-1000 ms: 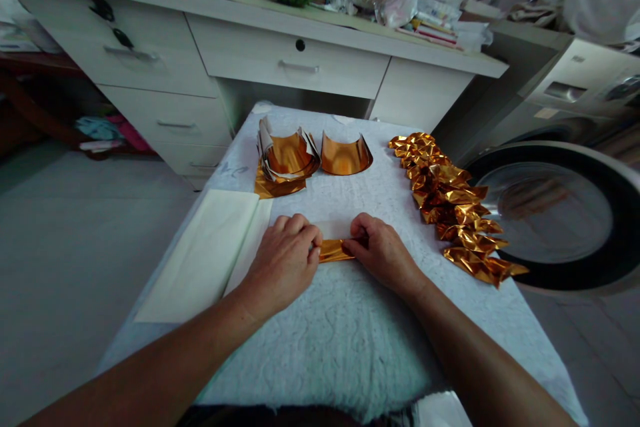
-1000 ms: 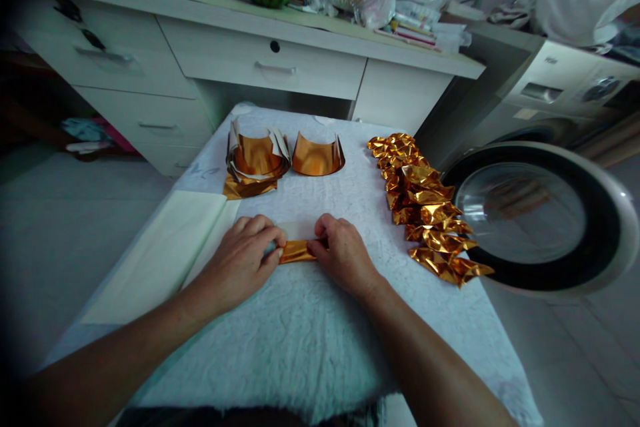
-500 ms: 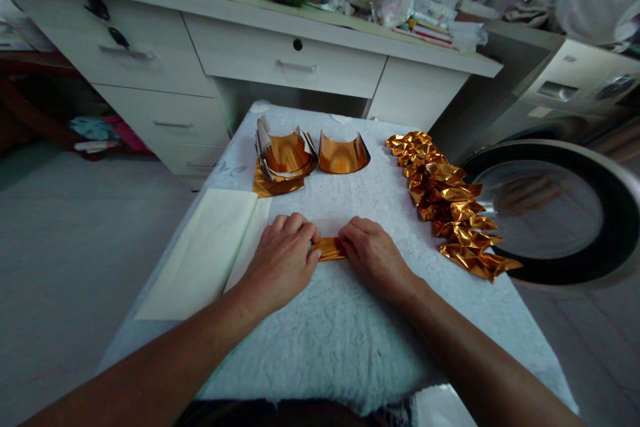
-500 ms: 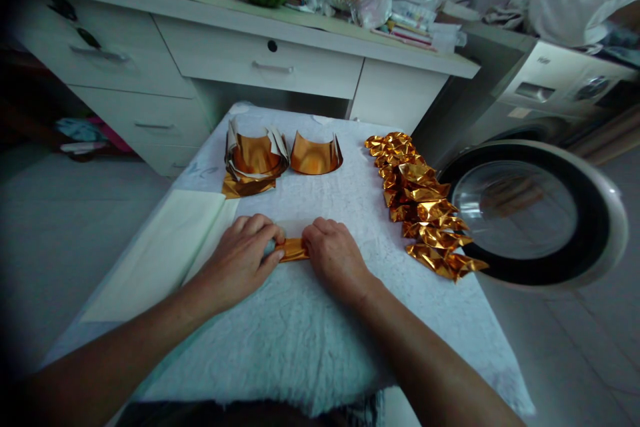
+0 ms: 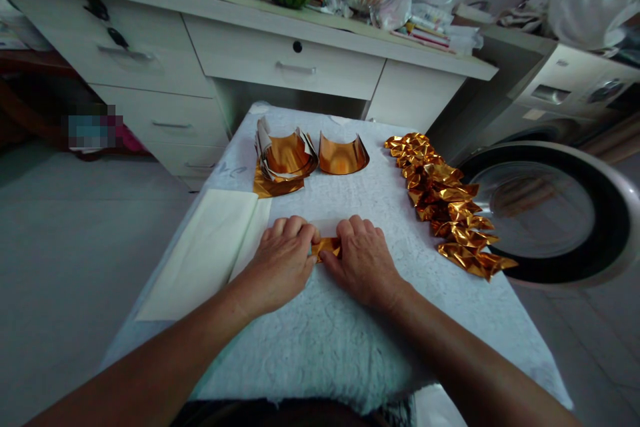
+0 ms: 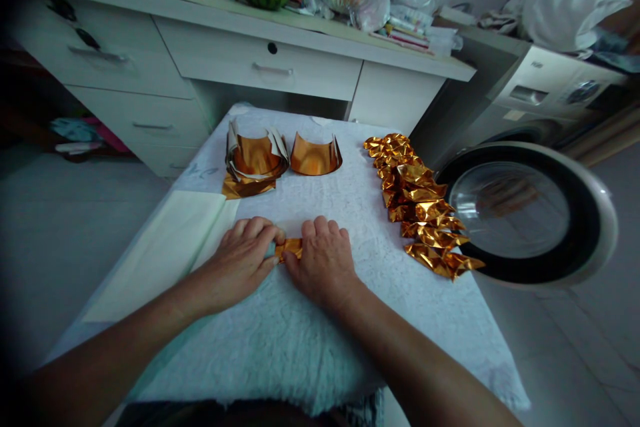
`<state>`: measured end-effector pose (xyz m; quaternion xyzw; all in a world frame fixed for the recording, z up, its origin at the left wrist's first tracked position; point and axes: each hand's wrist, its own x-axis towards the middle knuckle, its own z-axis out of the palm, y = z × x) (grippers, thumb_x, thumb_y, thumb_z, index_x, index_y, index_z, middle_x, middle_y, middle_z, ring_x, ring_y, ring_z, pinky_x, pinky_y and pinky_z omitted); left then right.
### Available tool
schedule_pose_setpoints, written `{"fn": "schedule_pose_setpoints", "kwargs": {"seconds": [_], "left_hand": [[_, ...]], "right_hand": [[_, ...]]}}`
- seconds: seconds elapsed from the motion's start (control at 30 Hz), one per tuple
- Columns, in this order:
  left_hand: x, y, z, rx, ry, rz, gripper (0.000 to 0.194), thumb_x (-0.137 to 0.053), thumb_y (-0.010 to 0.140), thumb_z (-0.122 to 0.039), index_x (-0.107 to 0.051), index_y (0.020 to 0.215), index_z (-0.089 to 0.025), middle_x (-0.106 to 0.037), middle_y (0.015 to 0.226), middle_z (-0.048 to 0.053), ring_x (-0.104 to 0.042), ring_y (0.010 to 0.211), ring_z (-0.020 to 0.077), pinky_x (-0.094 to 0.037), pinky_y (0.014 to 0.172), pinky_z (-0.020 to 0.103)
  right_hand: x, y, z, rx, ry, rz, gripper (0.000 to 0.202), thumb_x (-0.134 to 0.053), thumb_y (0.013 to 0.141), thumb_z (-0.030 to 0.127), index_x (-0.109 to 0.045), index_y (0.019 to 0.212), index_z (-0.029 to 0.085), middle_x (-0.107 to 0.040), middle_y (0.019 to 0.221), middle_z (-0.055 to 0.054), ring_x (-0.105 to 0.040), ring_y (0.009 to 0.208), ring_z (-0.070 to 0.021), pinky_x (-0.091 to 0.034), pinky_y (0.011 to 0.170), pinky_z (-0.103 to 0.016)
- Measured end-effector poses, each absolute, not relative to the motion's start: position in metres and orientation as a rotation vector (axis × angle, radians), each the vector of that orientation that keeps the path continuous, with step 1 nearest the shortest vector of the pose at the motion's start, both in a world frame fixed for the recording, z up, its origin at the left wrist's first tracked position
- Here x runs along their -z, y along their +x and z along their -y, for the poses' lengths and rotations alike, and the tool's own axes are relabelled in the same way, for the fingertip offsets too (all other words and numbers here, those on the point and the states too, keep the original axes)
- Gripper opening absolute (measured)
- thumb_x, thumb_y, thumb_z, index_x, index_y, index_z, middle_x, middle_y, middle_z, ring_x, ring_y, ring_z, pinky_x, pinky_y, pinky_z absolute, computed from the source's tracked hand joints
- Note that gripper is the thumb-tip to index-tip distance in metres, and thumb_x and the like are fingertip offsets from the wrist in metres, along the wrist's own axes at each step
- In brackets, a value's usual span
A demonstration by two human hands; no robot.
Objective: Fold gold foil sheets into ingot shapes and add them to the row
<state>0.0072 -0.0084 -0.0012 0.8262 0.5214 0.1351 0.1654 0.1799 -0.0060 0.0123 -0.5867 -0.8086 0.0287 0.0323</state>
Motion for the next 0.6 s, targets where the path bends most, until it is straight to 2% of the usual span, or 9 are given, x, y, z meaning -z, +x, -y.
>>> {"fn": "schedule_pose_setpoints", "kwargs": {"seconds": [0.23,0.4,0.6], "left_hand": [[0.0003,0.0077,0.0098,-0.368,2.328,-1.493,0.017,-0.045,0.085,-0.016,-0.053,0.099,-0.022,-0.053,0.106,0.006,-0.045,0.101,0.0268,-0.040,0.087,0.044],[0.0009,0.0073,0.0091,-0.380,2.326,-1.479,0.015,-0.050,0.086,-0.021,-0.053,0.100,-0.023,-0.052,0.108,0.006,-0.045,0.102,0.0271,-0.040,0.088,0.044],[0.0018,0.0075,0.0097,-0.387,2.288,-1.488,0.017,-0.050,0.085,-0.020,-0.053,0.101,-0.024,-0.051,0.108,0.005,-0.045,0.100,0.0266,-0.040,0.086,0.044]], "right_hand": [[-0.0073,0.1785,0.0086,-0.063,-1.826,2.445,0.041,-0.048,0.090,0.059,-0.054,0.094,0.018,-0.058,0.097,-0.011,-0.052,0.090,-0.0288,-0.040,0.077,-0.042],[-0.0041,0.1791,0.0098,-0.042,-1.811,2.434,0.044,-0.044,0.091,0.061,-0.054,0.094,0.018,-0.058,0.096,-0.011,-0.051,0.090,-0.0285,-0.039,0.077,-0.042],[-0.0031,0.1801,0.0098,-0.033,-1.796,2.423,0.044,-0.045,0.090,0.062,-0.054,0.093,0.019,-0.058,0.095,-0.011,-0.050,0.088,-0.0280,-0.039,0.076,-0.042]]}}
